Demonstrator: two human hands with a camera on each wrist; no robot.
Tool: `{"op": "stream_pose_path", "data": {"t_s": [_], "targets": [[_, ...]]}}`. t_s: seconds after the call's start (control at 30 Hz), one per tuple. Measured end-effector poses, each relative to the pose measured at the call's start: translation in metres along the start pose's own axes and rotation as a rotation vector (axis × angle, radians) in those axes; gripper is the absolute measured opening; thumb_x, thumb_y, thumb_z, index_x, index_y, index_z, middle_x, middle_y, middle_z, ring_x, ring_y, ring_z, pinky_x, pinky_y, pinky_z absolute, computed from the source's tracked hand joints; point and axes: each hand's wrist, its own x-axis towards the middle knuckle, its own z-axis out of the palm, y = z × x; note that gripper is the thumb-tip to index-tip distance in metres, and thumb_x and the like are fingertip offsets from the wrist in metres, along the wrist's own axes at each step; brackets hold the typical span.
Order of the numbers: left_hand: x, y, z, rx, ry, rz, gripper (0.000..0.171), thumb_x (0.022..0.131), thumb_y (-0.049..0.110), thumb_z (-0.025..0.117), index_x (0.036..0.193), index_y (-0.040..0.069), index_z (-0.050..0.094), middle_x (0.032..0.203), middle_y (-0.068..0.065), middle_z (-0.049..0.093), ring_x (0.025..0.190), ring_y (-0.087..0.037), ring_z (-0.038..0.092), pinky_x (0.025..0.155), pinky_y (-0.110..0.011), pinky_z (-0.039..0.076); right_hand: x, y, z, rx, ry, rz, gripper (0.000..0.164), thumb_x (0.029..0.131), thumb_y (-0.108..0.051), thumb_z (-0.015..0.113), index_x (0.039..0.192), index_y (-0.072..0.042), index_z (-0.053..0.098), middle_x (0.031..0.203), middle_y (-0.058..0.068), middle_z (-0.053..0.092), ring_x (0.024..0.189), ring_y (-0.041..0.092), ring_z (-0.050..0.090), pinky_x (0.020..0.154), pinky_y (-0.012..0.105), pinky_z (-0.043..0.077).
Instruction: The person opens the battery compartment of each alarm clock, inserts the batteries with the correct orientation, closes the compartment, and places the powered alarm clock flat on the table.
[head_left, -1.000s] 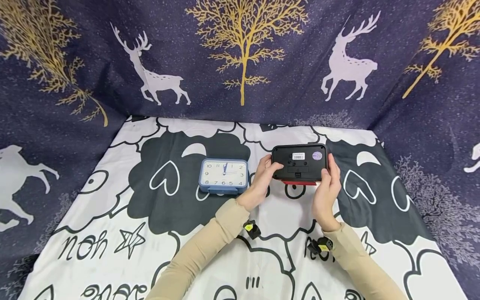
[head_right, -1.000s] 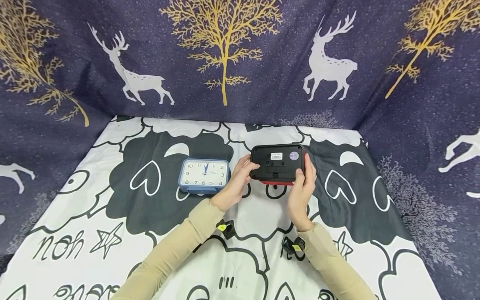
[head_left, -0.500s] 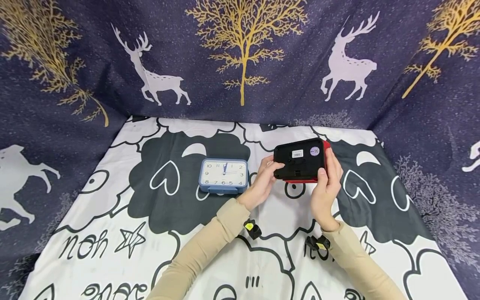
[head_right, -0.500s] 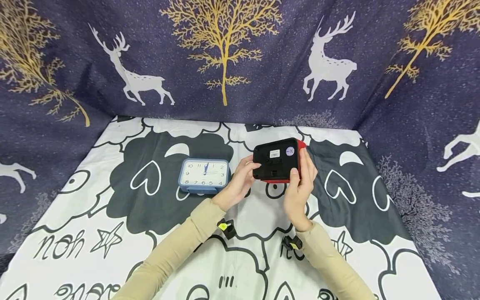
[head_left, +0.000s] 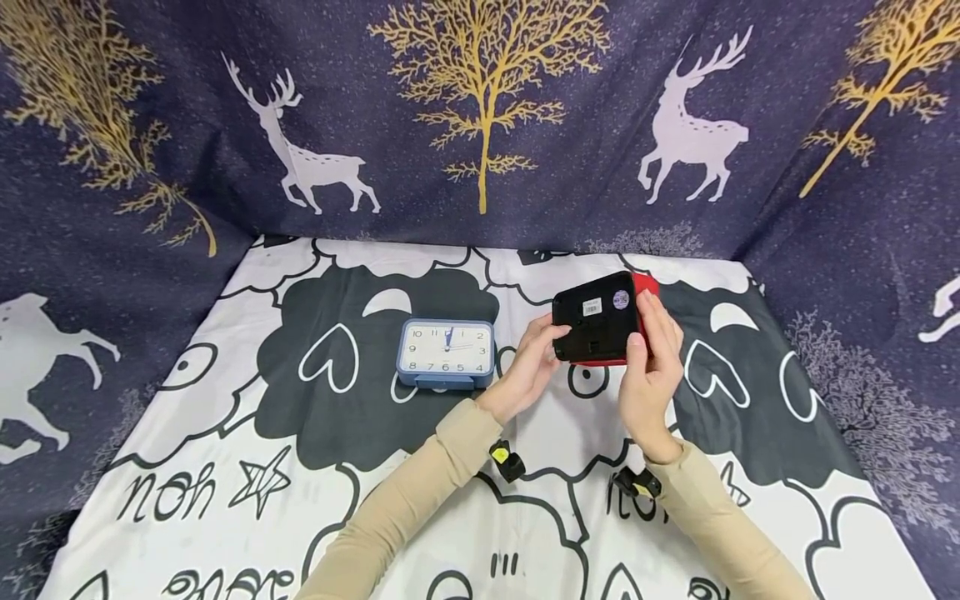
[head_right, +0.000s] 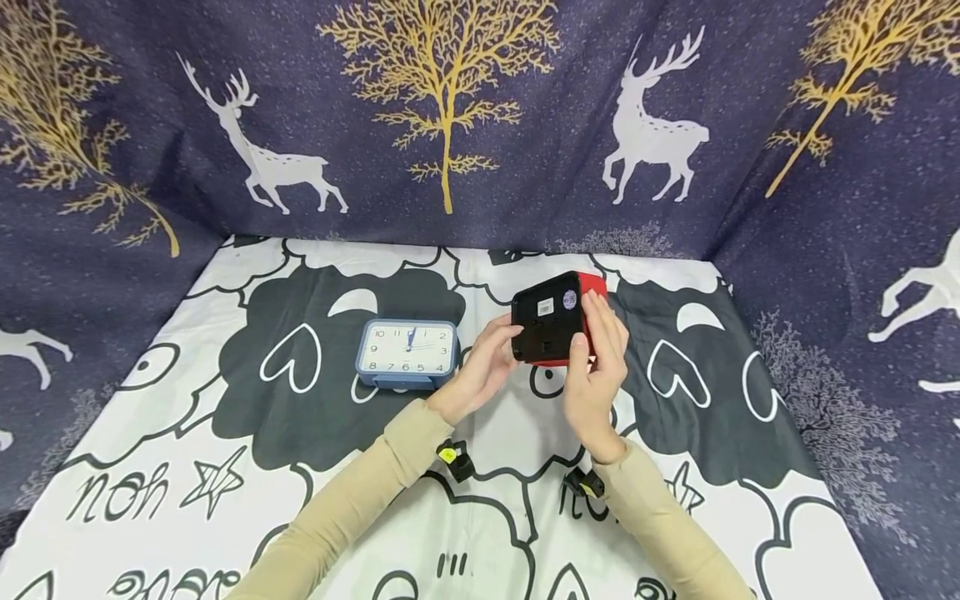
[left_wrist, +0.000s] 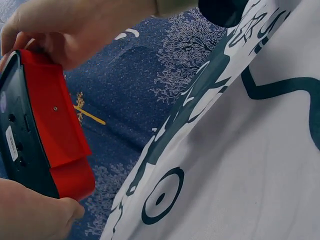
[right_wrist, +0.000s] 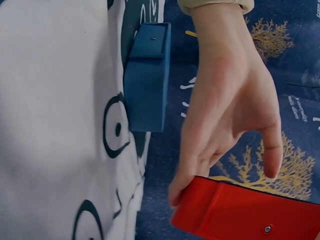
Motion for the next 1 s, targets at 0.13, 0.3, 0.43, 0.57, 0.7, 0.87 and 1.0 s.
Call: {"op": "stream_pose_path", "data": {"t_s": [0.13, 0.3, 0.43, 0.57, 0.7, 0.87, 1.0], "targets": [[0.0, 0.0, -0.001, 0.026, -0.023, -0.026, 0.049, 0.09, 0.02, 0.055, 0.136, 0.008, 0.044, 0.126, 0.001, 0.05, 0.109, -0.011, 0.04, 0.078, -0.023, 0.031, -0.001, -0.004, 0.0, -0.013, -0.059, -0.035, 0.037, 0.085, 0.019, 0.049, 0.12, 0.016, 0.058, 0.125, 0.037, 0.055, 0.13, 0.031, 0.047, 0.114, 0.035, 0.03], [-0.002, -0.002, -0.003, 0.089, -0.103, -0.085, 0.07, 0.091, 0.035, 0.055, 0.15, 0.007, 0.028, 0.152, -0.005, 0.031, 0.135, -0.017, 0.033, 0.107, -0.035, 0.03, -0.008, 0.007, 0.0, -0.027, -0.118, -0.102, 0.041, 0.08, 0.02, 0.056, 0.12, 0.013, 0.061, 0.125, 0.032, 0.059, 0.128, 0.03, 0.051, 0.114, 0.039, 0.032], [-0.003, -0.003, -0.003, 0.126, -0.186, -0.101, 0.091, 0.084, 0.057, 0.062, 0.152, 0.008, 0.026, 0.157, -0.009, 0.027, 0.143, -0.024, 0.03, 0.119, -0.047, 0.02, -0.015, 0.021, 0.002, -0.034, -0.143, -0.136, 0.049, 0.076, 0.02, 0.061, 0.123, 0.01, 0.06, 0.125, 0.027, 0.062, 0.126, 0.025, 0.053, 0.113, 0.038, 0.035], [-0.004, -0.004, -0.001, 0.149, -0.191, -0.118, 0.135, 0.055, 0.081, 0.071, 0.154, 0.006, 0.019, 0.155, -0.014, 0.029, 0.134, -0.023, 0.038, 0.119, -0.048, 0.021, -0.018, 0.025, 0.003, 0.016, -0.173, -0.133, 0.062, 0.073, 0.022, 0.063, 0.133, 0.011, 0.05, 0.128, 0.028, 0.06, 0.127, 0.018, 0.054, 0.106, 0.025, 0.041], [-0.005, -0.005, 0.002, 0.149, -0.172, -0.153, 0.154, 0.035, 0.087, 0.071, 0.155, 0.011, 0.01, 0.151, -0.019, 0.031, 0.119, -0.017, 0.042, 0.115, -0.041, 0.027, -0.02, 0.026, 0.005, 0.0, -0.203, -0.146, 0.07, 0.072, 0.019, 0.066, 0.138, 0.011, 0.043, 0.13, 0.026, 0.058, 0.128, 0.012, 0.054, 0.104, 0.021, 0.042], [-0.004, -0.007, 0.003, 0.143, -0.25, -0.162, 0.135, 0.048, 0.084, 0.071, 0.153, 0.021, 0.017, 0.145, -0.014, 0.04, 0.117, -0.015, 0.046, 0.106, -0.034, 0.037, -0.023, 0.026, 0.005, -0.088, -0.263, -0.204, 0.071, 0.074, 0.012, 0.069, 0.139, 0.009, 0.043, 0.134, 0.024, 0.057, 0.128, 0.016, 0.053, 0.107, 0.022, 0.039], [-0.004, -0.008, 0.003, 0.113, -0.293, -0.171, 0.083, 0.08, 0.058, 0.063, 0.148, 0.025, 0.031, 0.139, -0.006, 0.047, 0.116, -0.014, 0.049, 0.108, -0.039, 0.04, -0.024, 0.026, 0.005, -0.119, -0.327, -0.222, 0.069, 0.077, 0.007, 0.068, 0.141, 0.006, 0.043, 0.134, 0.024, 0.056, 0.124, 0.028, 0.053, 0.107, 0.02, 0.037]]}}
